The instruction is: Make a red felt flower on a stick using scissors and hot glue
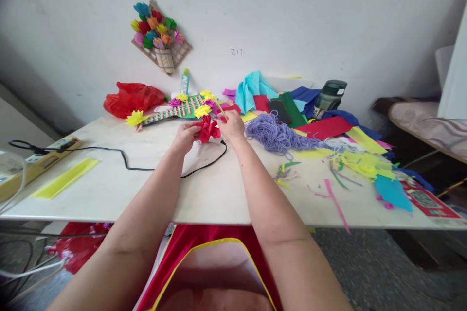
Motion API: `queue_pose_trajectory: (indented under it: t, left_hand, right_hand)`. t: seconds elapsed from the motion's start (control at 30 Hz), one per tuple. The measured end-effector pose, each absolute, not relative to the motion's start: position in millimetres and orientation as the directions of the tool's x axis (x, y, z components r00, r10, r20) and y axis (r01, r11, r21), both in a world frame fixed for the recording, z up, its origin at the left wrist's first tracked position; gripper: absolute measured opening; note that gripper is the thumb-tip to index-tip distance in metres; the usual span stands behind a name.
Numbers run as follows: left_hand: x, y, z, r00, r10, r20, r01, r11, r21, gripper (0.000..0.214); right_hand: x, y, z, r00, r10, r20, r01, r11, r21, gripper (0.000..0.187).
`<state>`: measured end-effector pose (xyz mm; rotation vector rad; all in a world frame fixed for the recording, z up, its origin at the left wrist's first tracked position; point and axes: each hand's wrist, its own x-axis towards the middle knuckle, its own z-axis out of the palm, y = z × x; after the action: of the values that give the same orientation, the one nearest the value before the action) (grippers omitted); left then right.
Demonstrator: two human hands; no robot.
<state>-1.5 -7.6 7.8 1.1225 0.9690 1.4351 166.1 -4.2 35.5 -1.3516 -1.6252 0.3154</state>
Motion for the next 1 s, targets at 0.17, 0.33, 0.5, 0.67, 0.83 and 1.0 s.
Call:
queue_pose_trajectory:
  t: [0.17, 0.33, 0.5, 0.67, 0.83, 1.0]
  left_hand:
    - [0.2, -7.5, 11.0, -0.148, 0.977, 0.155, -0.218, -0.185, 0.958, 0.036]
    - [2.4, -7.5, 12.6, -0.219, 0.961, 0.167, -0.190, -0.210, 0.959, 0.039]
    - [3.3, -7.0, 11.9, -0.232, 0.956, 0.179, -0.160, -0.219, 0.963, 0.044]
    - [3.7, -6.1, 11.3, -0.240, 0.954, 0.177, -0.142, -0.215, 0.966, 0.048]
    - [3.0, -3.4, 9.4, -0.253, 0.951, 0.177, -0.124, -0.213, 0.969, 0.053]
    - [-2.2, 0.5, 4.9, -0.282, 0.942, 0.181, -0.097, -0.216, 0.972, 0.064]
  right_hand:
    - [166.0, -8.0, 37.6, -0.008, 0.819, 0.574, 0.656, 0.437, -0.615, 0.019]
    - [160.9, -10.0, 35.2, -0.100, 0.832, 0.546, 0.661, 0.465, -0.589, 0.015]
    - [158.6, -12.6, 35.6, -0.111, 0.845, 0.523, 0.688, 0.445, -0.573, 0.013]
    - [158.3, -14.7, 35.7, -0.122, 0.865, 0.487, 0.741, 0.406, -0.534, 0.015]
    - [156.2, -19.3, 37.6, -0.145, 0.878, 0.455, 0.796, 0.377, -0.473, 0.024]
    - [157.0, -22.1, 42.4, -0.142, 0.897, 0.419, 0.831, 0.338, -0.442, 0.037]
